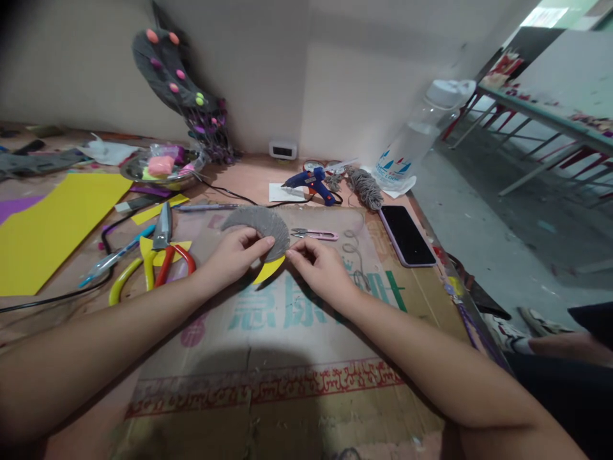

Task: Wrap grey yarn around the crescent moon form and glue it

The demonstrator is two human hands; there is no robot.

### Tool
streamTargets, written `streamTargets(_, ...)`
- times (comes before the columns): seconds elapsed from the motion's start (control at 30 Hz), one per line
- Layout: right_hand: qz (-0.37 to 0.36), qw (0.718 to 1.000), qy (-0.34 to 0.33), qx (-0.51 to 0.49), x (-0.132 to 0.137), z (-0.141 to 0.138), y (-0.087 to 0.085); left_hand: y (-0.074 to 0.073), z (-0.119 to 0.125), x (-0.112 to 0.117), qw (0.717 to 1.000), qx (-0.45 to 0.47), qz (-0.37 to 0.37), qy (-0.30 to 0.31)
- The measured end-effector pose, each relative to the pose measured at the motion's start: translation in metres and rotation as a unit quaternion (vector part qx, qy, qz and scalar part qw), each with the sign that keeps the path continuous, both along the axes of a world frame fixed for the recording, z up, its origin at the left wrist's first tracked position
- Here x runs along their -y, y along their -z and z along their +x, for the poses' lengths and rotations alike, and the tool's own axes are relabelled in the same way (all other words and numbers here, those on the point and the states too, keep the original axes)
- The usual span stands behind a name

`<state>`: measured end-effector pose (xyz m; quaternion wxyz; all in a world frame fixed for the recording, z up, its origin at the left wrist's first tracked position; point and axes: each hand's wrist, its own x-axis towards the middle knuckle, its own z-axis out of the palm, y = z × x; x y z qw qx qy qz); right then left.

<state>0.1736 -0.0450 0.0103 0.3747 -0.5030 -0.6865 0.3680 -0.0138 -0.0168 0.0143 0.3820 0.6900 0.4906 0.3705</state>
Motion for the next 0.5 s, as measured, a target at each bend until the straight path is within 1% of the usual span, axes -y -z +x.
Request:
streamTargets(0.2, 0.011, 1.0, 0.001, 0.007, -0.0003, -0.0011, -0.0043, -0.0006, 0.0001, -0.0002, 0.999, 0.022, -0.039, 0.011)
streamTargets(0.33, 0.026, 1.0, 0.003, 0.007, -0.0004, -0.0007, -0.0023, -0.0013, 0.0005, -0.0007, 0.999, 0.026, -0.043, 0.01)
streamTargets(0.4, 0.008, 1.0, 0.009, -0.025, -0.001, 0.0, -0.0008, -0.0019, 0.0008, -0.0005, 0.998, 0.032, -0.048, 0.01)
streamTargets(0.5, -0.031, 0.991, 0.041, -0.126, -0.0021, 0.0019, -0.0018, -0.0033, 0.0012, 0.0002, 0.998, 0.035, -0.058, 0.008)
